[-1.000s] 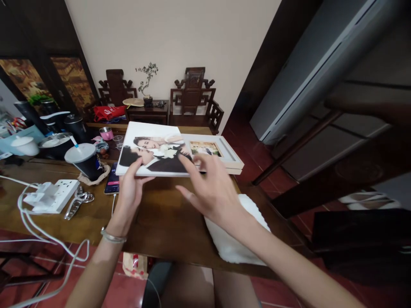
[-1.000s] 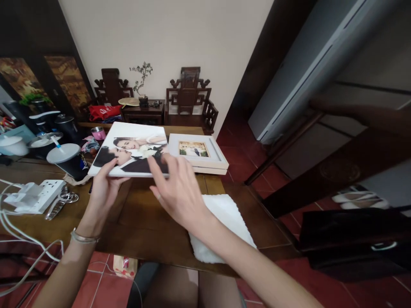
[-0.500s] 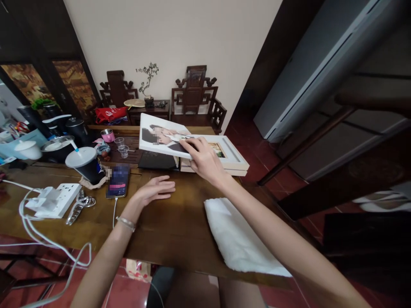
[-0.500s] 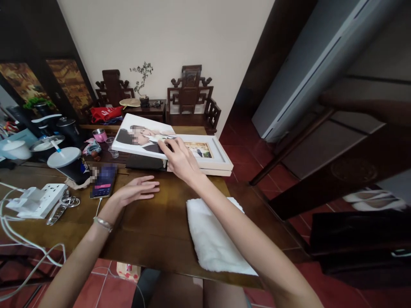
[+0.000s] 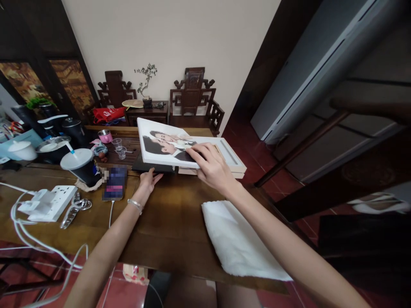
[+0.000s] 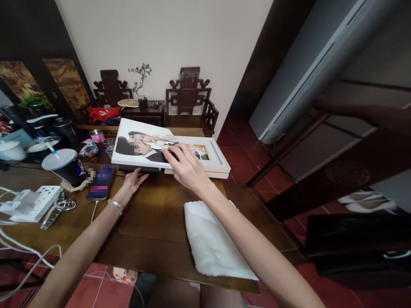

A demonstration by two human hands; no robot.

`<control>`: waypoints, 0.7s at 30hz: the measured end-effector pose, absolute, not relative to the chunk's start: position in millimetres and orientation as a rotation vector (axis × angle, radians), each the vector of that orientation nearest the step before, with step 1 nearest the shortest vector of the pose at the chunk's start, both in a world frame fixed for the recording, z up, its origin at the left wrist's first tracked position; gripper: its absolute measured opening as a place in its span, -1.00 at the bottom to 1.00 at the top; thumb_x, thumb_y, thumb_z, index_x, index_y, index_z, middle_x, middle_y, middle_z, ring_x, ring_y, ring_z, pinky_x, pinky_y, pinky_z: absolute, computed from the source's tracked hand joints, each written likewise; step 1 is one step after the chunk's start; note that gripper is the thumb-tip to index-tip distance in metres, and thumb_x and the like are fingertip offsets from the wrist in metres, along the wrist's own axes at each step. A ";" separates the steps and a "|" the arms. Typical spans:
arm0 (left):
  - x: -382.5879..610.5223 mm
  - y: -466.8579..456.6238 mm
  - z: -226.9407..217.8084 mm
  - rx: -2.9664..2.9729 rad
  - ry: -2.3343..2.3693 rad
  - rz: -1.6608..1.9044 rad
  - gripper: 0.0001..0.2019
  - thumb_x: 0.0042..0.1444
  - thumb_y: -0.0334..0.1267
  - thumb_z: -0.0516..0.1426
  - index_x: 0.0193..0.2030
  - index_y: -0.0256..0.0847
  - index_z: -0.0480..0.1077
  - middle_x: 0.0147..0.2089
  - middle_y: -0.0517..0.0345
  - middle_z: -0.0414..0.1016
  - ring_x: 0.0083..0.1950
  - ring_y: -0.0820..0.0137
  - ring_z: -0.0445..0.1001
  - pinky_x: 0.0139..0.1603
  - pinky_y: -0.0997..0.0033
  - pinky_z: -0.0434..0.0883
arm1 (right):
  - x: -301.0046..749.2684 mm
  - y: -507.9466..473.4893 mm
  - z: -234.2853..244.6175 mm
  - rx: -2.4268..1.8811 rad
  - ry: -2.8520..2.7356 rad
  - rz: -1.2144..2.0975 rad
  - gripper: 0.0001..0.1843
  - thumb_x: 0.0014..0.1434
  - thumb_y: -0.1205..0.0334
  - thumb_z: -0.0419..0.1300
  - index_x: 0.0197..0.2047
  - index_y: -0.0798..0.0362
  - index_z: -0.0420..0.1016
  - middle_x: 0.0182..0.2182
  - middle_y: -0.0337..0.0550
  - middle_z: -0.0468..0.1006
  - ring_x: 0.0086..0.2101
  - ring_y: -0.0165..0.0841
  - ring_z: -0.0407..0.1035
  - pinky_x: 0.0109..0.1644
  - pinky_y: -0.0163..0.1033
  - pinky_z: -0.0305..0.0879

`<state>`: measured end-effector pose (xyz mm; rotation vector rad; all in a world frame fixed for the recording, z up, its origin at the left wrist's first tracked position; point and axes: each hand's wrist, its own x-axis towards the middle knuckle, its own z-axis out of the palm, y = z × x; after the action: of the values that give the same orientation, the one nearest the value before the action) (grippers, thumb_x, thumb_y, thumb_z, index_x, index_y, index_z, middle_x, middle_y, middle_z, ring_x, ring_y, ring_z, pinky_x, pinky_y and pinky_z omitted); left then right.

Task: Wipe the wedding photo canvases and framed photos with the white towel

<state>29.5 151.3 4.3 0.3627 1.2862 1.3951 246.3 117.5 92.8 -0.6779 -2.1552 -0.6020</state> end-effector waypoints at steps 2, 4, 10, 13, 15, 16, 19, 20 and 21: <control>26.3 132.3 3.6 0.359 1.261 1.403 -0.97 0.25 -0.42 0.07 -0.23 -0.35 0.30 -0.10 -0.11 0.44 -0.09 0.27 0.59 -0.06 0.30 0.56 | 246.9 116.9 93.4 -0.675 -2.166 -0.628 -0.42 0.11 0.60 -0.12 0.19 0.17 0.26 -0.10 0.15 0.44 -0.07 -0.09 0.26 -0.06 0.08 0.39; 22.9 108.9 2.7 0.347 1.246 1.397 -0.95 0.24 -0.43 0.08 -0.26 -0.37 0.30 -0.15 -0.11 0.45 -0.14 0.23 0.61 -0.09 0.25 0.58 | 246.2 116.6 93.9 -0.678 -2.168 -0.647 -0.42 0.11 0.60 -0.11 0.19 0.17 0.26 -0.11 0.15 0.45 -0.08 -0.10 0.27 -0.07 0.07 0.39; 16.7 28.6 10.3 0.275 1.196 1.331 -0.96 0.21 -0.46 0.10 -0.28 -0.40 0.31 -0.26 -0.10 0.50 -0.28 0.22 0.64 -0.14 0.27 0.59 | 234.6 115.2 96.3 -0.699 -2.196 -0.620 -0.46 0.11 0.60 -0.09 0.16 0.18 0.29 -0.11 0.15 0.45 -0.10 -0.10 0.24 -0.08 0.04 0.37; 18.1 -11.2 18.2 0.226 1.266 1.284 -0.94 0.21 -0.47 0.10 -0.30 -0.36 0.28 -0.29 -0.06 0.50 -0.28 0.17 0.64 -0.18 0.24 0.60 | 224.3 116.9 98.3 -0.730 -2.236 -0.579 -0.44 0.09 0.62 -0.09 0.14 0.17 0.31 -0.09 0.14 0.45 -0.08 -0.11 0.23 -0.05 0.03 0.33; 20.5 -36.4 21.8 0.174 1.300 1.285 -0.90 0.21 -0.48 0.09 -0.32 -0.31 0.25 -0.24 -0.05 0.51 -0.27 0.16 0.64 -0.22 0.25 0.60 | 215.3 121.5 99.2 -0.754 -2.280 -0.548 -0.43 0.06 0.64 -0.09 0.12 0.18 0.32 -0.09 0.14 0.45 -0.08 -0.10 0.21 -0.05 0.02 0.30; 22.0 -48.4 22.9 0.149 1.326 1.298 -0.88 0.21 -0.48 0.09 -0.33 -0.29 0.23 -0.22 -0.04 0.52 -0.27 0.16 0.64 -0.26 0.27 0.60 | 209.8 125.2 99.2 -0.768 -2.307 -0.531 -0.44 0.05 0.64 -0.08 0.11 0.18 0.33 -0.08 0.13 0.44 -0.08 -0.10 0.20 -0.05 0.01 0.29; 27.6 -81.3 23.4 0.082 1.416 1.286 -0.82 0.15 -0.49 0.15 -0.37 -0.25 0.20 -0.28 0.03 0.52 -0.30 0.18 0.64 -0.36 0.36 0.58 | 190.4 140.6 96.5 -0.826 -2.409 -0.515 -0.49 0.06 0.61 -0.05 0.08 0.19 0.35 -0.06 0.14 0.44 -0.11 -0.09 0.20 -0.08 -0.01 0.26; 29.7 -91.1 22.7 0.071 1.433 1.269 -0.81 0.10 -0.48 0.19 -0.36 -0.24 0.21 -0.31 0.05 0.52 -0.32 0.18 0.64 -0.39 0.38 0.56 | 183.3 146.4 94.5 -0.853 -2.445 -0.528 -0.51 0.07 0.59 -0.04 0.07 0.20 0.35 -0.06 0.15 0.44 -0.11 -0.08 0.20 -0.08 -0.01 0.24; 31.9 -100.1 21.6 0.091 1.410 1.253 -0.79 0.05 -0.45 0.24 -0.32 -0.25 0.24 -0.30 0.04 0.53 -0.29 0.17 0.64 -0.38 0.39 0.56 | 176.4 152.2 92.0 -0.883 -2.481 -0.543 -0.53 0.09 0.58 -0.03 0.07 0.22 0.35 -0.05 0.16 0.44 -0.11 -0.08 0.21 -0.08 -0.02 0.23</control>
<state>31.9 -100.1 21.6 0.0912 1.4101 1.2527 176.4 152.2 92.0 -0.8830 -2.4806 -0.5431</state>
